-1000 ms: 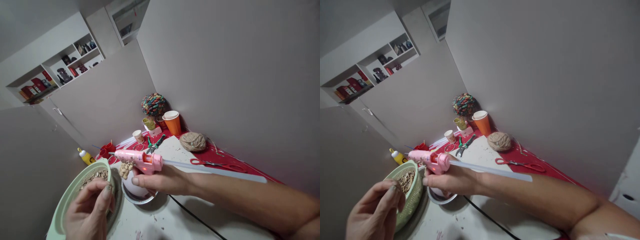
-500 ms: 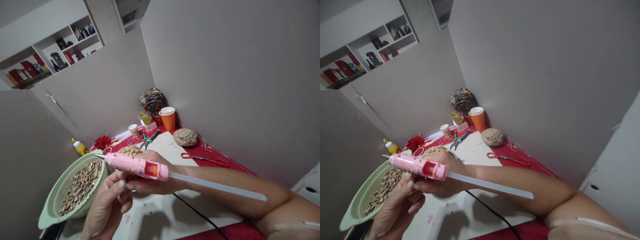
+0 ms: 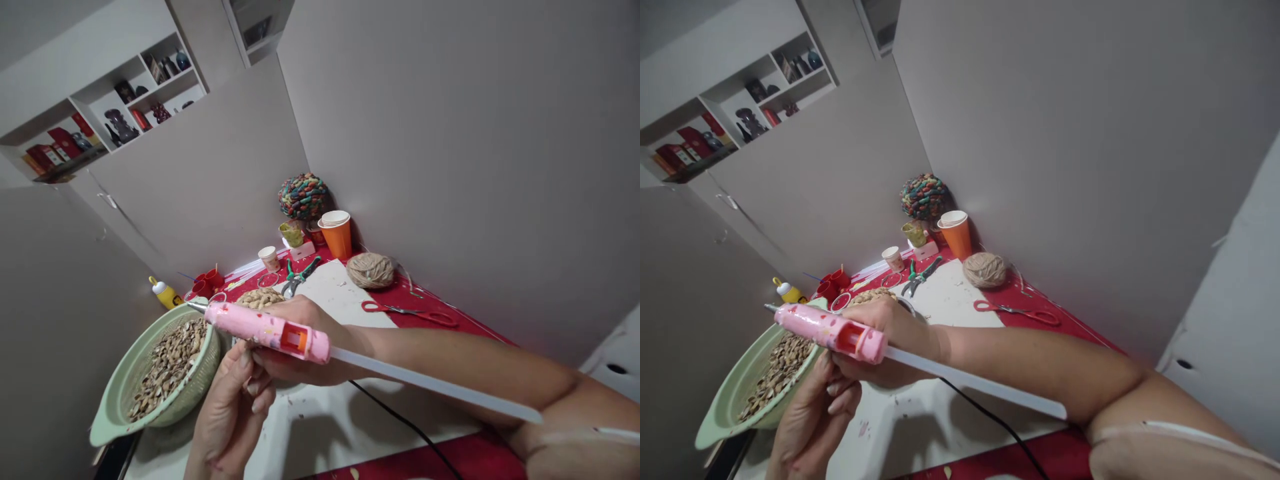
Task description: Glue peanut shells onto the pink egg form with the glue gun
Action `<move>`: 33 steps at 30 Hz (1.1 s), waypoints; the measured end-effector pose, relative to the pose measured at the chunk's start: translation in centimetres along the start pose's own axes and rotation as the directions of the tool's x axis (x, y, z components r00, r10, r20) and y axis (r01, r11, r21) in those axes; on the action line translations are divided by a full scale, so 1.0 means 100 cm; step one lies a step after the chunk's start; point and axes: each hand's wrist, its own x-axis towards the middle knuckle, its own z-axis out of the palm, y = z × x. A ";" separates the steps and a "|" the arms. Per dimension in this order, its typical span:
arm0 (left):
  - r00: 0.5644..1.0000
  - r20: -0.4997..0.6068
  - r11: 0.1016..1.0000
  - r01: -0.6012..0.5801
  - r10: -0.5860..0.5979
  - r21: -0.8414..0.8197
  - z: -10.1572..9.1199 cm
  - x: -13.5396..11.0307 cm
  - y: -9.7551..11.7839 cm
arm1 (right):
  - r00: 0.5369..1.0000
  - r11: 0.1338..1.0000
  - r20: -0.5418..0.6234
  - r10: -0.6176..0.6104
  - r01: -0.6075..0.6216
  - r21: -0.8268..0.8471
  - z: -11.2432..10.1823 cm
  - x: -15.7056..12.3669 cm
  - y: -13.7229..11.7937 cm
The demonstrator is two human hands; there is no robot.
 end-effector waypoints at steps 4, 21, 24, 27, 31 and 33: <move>0.998 -0.047 0.998 -0.052 0.053 0.023 0.002 0.006 -0.009 | 0.998 1.000 -0.065 0.014 -0.013 0.027 0.002 -0.003 0.003; 0.227 0.190 0.047 -0.750 0.955 0.660 -0.005 -0.004 -0.012 | 0.730 0.458 0.433 0.529 -0.675 0.579 -0.004 0.003 -0.010; 0.246 0.288 -0.020 -0.727 0.925 0.686 -0.013 -0.005 -0.020 | 0.736 0.440 0.449 0.507 -0.669 0.599 -0.002 0.003 -0.009; 0.326 0.357 0.011 -0.752 0.875 0.659 -0.015 -0.006 -0.018 | 0.755 0.459 0.463 0.464 -0.652 0.603 0.000 0.003 -0.008; 0.414 0.299 0.120 -0.733 0.860 0.669 -0.009 -0.010 -0.014 | 0.740 0.443 0.493 0.457 -0.670 0.595 0.004 -0.002 -0.006; 0.440 0.227 0.187 -0.717 0.869 0.672 -0.005 -0.011 -0.014 | 0.724 0.434 0.510 0.465 -0.688 0.581 0.007 -0.003 -0.007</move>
